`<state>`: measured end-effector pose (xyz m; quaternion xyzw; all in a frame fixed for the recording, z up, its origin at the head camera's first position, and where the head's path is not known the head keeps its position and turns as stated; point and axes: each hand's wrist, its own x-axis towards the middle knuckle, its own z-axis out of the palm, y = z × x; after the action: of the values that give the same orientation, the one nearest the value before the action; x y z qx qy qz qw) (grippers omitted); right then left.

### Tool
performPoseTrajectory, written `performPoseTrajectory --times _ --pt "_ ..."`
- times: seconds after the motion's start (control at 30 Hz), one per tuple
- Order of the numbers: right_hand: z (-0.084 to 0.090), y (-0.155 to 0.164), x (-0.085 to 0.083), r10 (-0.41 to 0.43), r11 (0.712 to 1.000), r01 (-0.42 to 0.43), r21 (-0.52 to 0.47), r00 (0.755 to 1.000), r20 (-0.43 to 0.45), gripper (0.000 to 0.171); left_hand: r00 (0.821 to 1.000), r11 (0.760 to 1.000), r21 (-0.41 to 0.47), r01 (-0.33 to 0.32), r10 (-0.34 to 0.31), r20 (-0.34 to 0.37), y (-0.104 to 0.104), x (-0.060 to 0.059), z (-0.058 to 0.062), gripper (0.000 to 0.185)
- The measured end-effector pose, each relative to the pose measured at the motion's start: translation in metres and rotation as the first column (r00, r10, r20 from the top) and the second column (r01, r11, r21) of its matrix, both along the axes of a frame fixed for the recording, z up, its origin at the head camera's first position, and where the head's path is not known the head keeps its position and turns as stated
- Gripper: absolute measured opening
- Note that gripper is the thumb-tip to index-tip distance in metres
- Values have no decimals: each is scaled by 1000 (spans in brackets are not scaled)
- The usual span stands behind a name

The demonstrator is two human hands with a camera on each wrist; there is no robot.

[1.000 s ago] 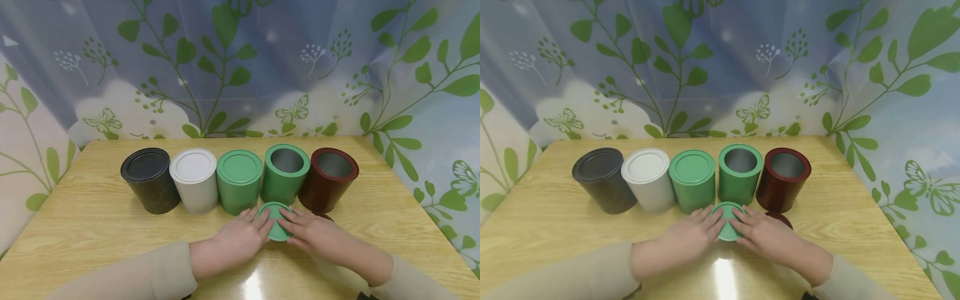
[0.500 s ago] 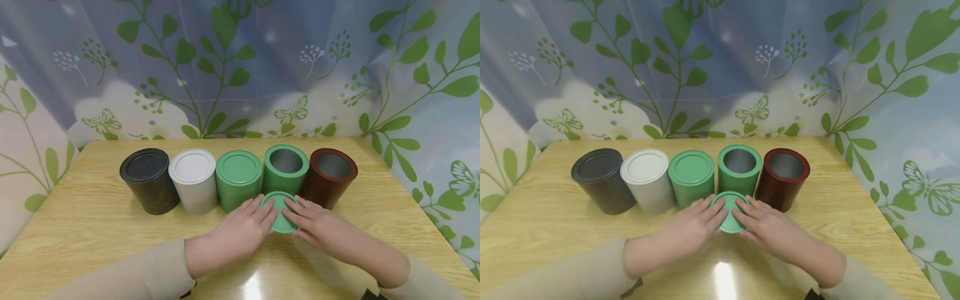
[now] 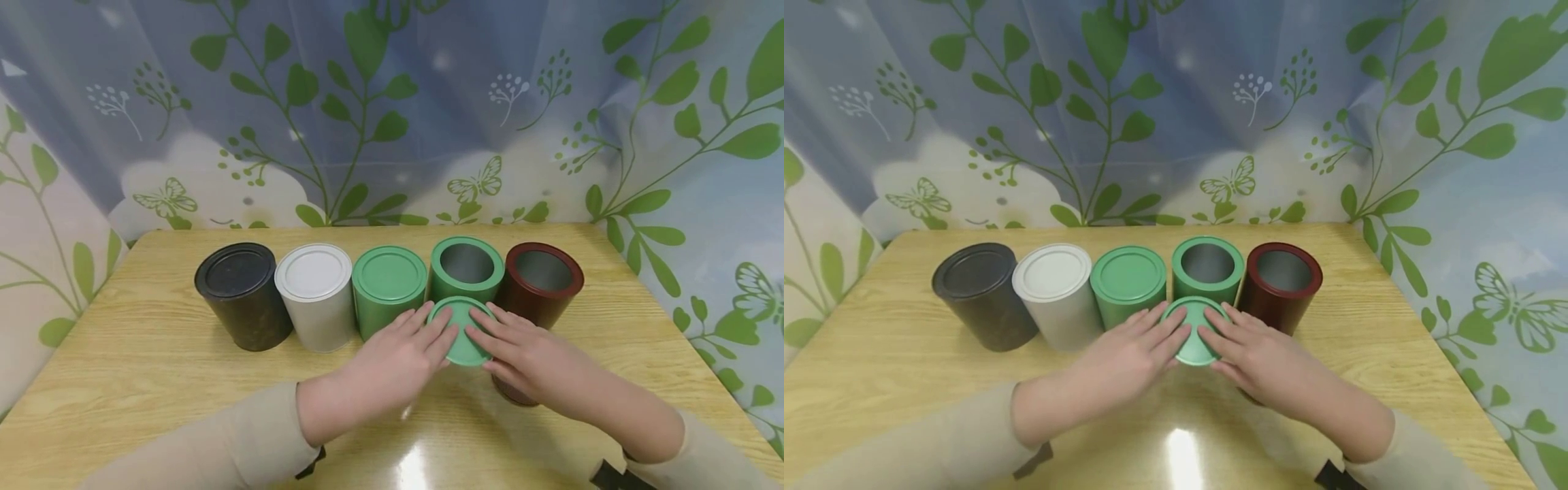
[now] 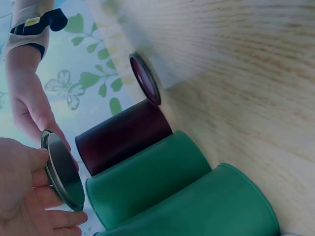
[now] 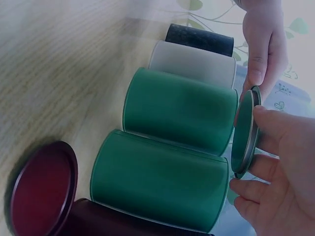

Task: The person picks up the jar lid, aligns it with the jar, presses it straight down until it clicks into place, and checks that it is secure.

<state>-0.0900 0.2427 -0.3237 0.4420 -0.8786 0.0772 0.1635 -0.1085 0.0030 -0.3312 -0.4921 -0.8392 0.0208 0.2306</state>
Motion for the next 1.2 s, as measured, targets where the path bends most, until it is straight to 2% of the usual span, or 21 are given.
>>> performPoseTrajectory --times 0.13,0.37,0.53,0.67,0.87,1.03,1.2 --pt "5 2 -1 -30 1000 30 -9 998 52 51 1000 999 36 12 -12 -21 1 -3 4 43" --pt "9 3 -4 -23 999 24 -27 999 35 52 999 998 58 11 -9 -40 4 -6 6 43" --pt "12 5 -10 -73 996 78 -33 988 133 51 1000 997 75 5 -4 -22 7 -12 9 41" --pt "14 5 -18 -122 992 127 -13 971 204 54 1000 998 62 -19 17 17 10 -18 12 41" --pt "17 7 -29 -156 987 161 1 952 262 54 995 999 30 -38 35 96 16 -29 15 42" --pt "19 10 -36 -161 986 164 12 949 270 51 988 999 5 -46 45 150 22 -38 18 42" --pt "19 12 -43 -175 984 176 24 944 278 50 972 997 -36 -72 78 224 27 -43 22 43"
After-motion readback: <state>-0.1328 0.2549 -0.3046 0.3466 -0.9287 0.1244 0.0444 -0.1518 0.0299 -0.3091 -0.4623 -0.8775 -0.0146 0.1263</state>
